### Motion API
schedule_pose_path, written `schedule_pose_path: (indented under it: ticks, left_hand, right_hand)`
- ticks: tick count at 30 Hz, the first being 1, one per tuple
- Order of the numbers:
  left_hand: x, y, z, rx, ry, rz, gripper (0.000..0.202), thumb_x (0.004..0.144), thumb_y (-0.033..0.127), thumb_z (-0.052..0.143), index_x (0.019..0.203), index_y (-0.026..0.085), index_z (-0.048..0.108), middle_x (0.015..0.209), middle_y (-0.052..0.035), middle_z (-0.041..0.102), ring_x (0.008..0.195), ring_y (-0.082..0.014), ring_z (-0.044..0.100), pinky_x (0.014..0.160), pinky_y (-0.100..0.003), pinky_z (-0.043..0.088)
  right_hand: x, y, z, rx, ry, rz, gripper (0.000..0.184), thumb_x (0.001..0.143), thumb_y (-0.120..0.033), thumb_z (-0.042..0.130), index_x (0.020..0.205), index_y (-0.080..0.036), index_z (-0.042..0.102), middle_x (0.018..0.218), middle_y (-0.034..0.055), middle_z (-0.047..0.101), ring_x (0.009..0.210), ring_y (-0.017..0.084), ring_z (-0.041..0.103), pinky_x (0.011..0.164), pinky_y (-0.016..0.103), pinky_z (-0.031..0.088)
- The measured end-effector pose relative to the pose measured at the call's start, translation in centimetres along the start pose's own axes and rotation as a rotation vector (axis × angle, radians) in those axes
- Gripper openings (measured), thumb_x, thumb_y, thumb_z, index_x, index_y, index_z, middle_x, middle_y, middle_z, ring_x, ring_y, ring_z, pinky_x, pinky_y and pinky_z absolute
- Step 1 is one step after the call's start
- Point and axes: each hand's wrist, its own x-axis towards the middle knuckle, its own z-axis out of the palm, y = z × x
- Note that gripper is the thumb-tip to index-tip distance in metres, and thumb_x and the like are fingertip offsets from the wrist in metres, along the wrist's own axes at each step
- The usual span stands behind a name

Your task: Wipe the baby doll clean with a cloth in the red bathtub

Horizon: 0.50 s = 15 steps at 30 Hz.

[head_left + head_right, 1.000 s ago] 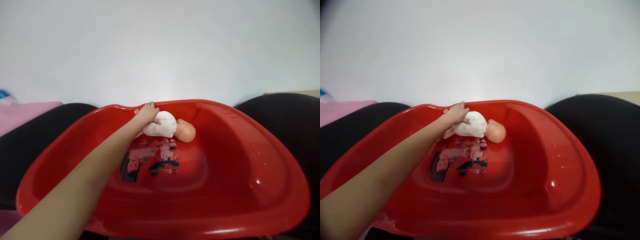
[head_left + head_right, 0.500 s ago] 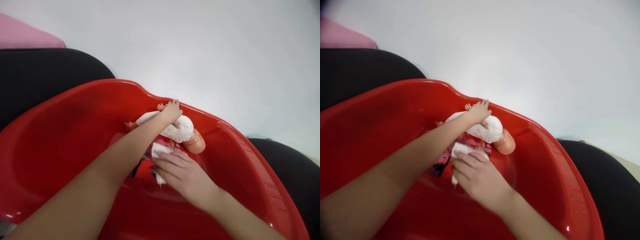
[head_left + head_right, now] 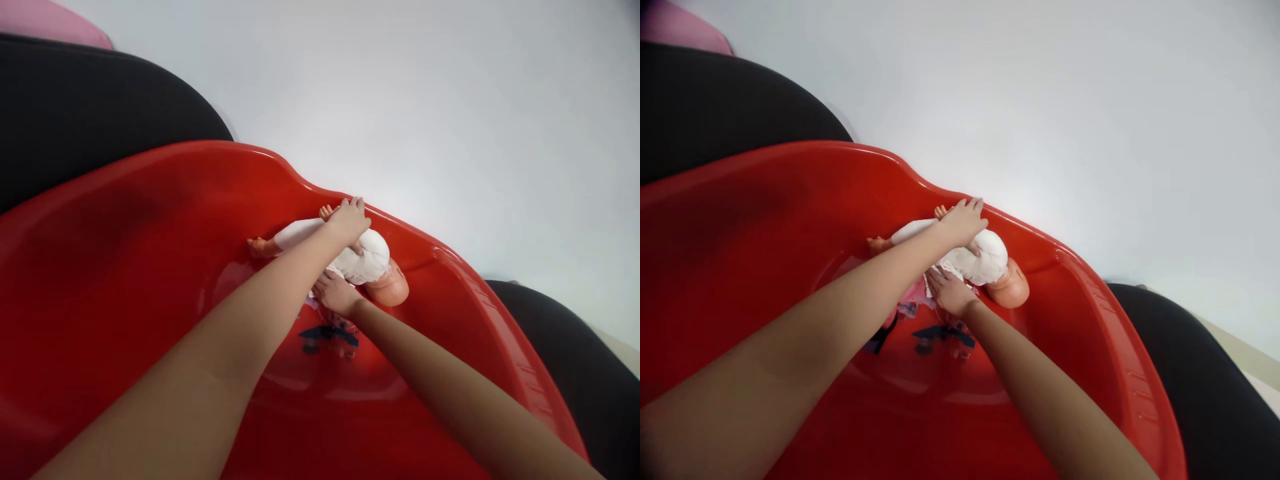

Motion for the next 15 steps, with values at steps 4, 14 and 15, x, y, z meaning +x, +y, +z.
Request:
schedule_pose_path:
  ticks: [4, 14, 15]
  left_hand:
    - [-0.2, -0.1, 0.1, -0.021, -0.014, -0.014, 0.091, 0.065, 0.071, 0.082, 0.133, 0.011, 0.067, 0.164, -0.0266, 0.030, 0.149, -0.0457, 0.030, 0.118, -0.056, 0.030]
    - [-0.3, -0.2, 0.3, -0.047, -0.027, -0.001, 0.094, 0.066, 0.071, 0.081, 0.134, 0.009, 0.064, 0.166, -0.0286, 0.022, 0.154, -0.0441, 0.022, 0.119, -0.055, 0.028]
    - [-0.2, -0.2, 0.3, -0.048, -0.027, -0.001, 0.094, 0.066, 0.071, 0.081, 0.134, 0.009, 0.064, 0.166, -0.0290, 0.022, 0.154, -0.0443, 0.022, 0.119, -0.055, 0.029]
  right_hand:
    - [-5.5, 0.2, 0.5, -0.166, -0.137, 0.037, 0.052, 0.100, -0.016, 0.039, 0.150, -0.005, 0.048, 0.160, 0.0182, 0.042, 0.152, 0.028, 0.033, 0.125, 0.045, 0.032]
    - [-15.3, 3.4, -2.2, -0.085, -0.091, -0.090, 0.043, 0.099, -0.012, 0.046, 0.140, -0.006, 0.059, 0.150, 0.0191, 0.054, 0.147, 0.027, 0.043, 0.120, 0.049, 0.039]
    - [-15.6, 3.8, -3.1, -0.072, -0.051, -0.093, 0.044, 0.101, -0.014, 0.044, 0.143, -0.007, 0.056, 0.153, 0.0179, 0.051, 0.148, 0.026, 0.040, 0.120, 0.050, 0.039]
